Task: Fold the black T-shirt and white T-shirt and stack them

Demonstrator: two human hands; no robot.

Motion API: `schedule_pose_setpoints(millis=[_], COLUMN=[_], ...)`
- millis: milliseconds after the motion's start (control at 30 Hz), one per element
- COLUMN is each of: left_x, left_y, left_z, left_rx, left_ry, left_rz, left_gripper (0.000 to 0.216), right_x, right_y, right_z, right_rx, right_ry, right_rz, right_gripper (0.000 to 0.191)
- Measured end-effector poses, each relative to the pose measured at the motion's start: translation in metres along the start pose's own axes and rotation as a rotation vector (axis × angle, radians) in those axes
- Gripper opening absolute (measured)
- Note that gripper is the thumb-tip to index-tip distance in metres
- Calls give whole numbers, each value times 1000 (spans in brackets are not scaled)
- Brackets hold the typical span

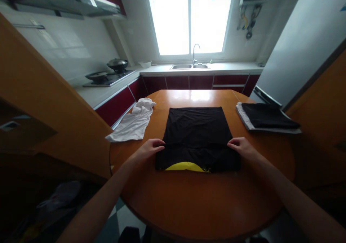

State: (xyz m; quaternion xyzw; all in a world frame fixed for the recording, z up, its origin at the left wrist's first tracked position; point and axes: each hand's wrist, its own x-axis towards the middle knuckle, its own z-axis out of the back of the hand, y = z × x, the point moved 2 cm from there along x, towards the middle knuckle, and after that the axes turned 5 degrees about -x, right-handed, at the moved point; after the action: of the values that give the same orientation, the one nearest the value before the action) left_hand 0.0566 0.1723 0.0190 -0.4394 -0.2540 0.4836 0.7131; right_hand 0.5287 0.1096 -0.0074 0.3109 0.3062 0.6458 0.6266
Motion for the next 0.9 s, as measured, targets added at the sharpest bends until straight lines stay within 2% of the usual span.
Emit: schedule_pose_setpoints(millis=[167, 333, 433, 533, 700, 833, 900], left_x=[12, 51, 77, 95, 98, 93, 88], left_y=[-10, -24, -15, 3, 19, 17, 15], left_z=[15, 26, 23, 18, 18, 17, 16], left_rx=[17, 3, 15, 16, 1, 12, 19], left_ry=[-64, -190, -247, -230, -222, -253, -285], left_rz=[-54, -138, -118, -74, -81, -76, -74], left_gripper=[40, 40, 40, 38, 40, 45, 50], right_x=[5, 41, 69, 86, 90, 91, 90], right_y=[14, 21, 13, 2, -10, -13, -14], right_z=[21, 43, 39, 27, 19, 17, 15], right_rx=[26, -42, -36, -4, 57, 54, 21], right_ry=[-29, -145, -174, -139, -99, -109, -163], right_rz=[42, 106, 99, 43, 25, 32, 23], right_gripper=[41, 38, 35, 34, 34, 32, 28])
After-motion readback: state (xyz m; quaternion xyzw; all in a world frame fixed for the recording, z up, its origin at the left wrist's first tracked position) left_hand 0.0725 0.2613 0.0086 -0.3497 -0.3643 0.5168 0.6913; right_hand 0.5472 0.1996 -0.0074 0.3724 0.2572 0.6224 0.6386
